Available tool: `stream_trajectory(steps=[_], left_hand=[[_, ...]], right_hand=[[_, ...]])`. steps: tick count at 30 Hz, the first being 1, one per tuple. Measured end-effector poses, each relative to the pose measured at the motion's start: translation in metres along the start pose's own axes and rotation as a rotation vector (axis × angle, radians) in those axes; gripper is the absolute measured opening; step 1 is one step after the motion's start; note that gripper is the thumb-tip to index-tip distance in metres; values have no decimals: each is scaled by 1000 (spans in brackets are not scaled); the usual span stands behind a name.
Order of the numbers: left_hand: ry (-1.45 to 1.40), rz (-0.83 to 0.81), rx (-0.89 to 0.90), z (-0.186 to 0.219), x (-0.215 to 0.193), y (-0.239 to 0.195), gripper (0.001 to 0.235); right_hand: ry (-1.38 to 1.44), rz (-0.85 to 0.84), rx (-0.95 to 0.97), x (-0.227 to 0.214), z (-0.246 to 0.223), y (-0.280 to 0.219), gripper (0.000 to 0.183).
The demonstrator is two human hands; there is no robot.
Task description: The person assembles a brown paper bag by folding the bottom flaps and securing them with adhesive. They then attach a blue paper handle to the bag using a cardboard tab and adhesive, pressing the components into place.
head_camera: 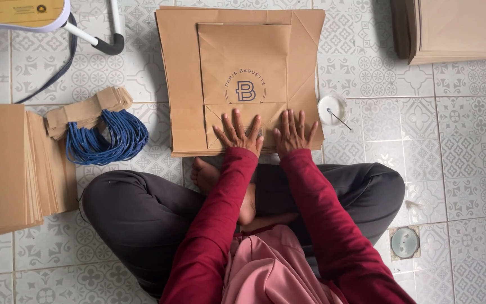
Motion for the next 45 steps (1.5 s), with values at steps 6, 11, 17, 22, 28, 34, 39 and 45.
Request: stream_trajectory(steps=[6,11,17,22,28,34,39,45], left_hand=[[2,-1,1,-1,-2,-1,61],[21,18,9,2,6,4,61],[-20,80,17,0,13,4,62],[-4,161,22,-13,29,13,62],[-77,173,159,-68,28,22,65],[-84,144,70,-91,31,29,62],[-126,202,99,-88,53,37,68],[-114,249,117,-89,47,35,65]], right_hand=[[7,239,-226,9,25,-65,66],[0,309,-309,8,9,-65,71],[2,381,-475,12,-14,-16,59],[46,357,-538,1,15,-24,59],[-50,365,-584,-8,67,-54,61],[-58,406,-626,-1,60,-46,52],[44,385,-657,2,25,-30,54],[101,-71,-390,-11,-70,25,66]])
Point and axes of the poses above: each hand's wrist, its own y-axis towards the middle knuckle, its own x-axis out of the palm, z = x × y, the point moved 2 cm from there along y, towards the middle knuckle, and after that the axes turned 7 degrees about y, right-handed, at the moved point
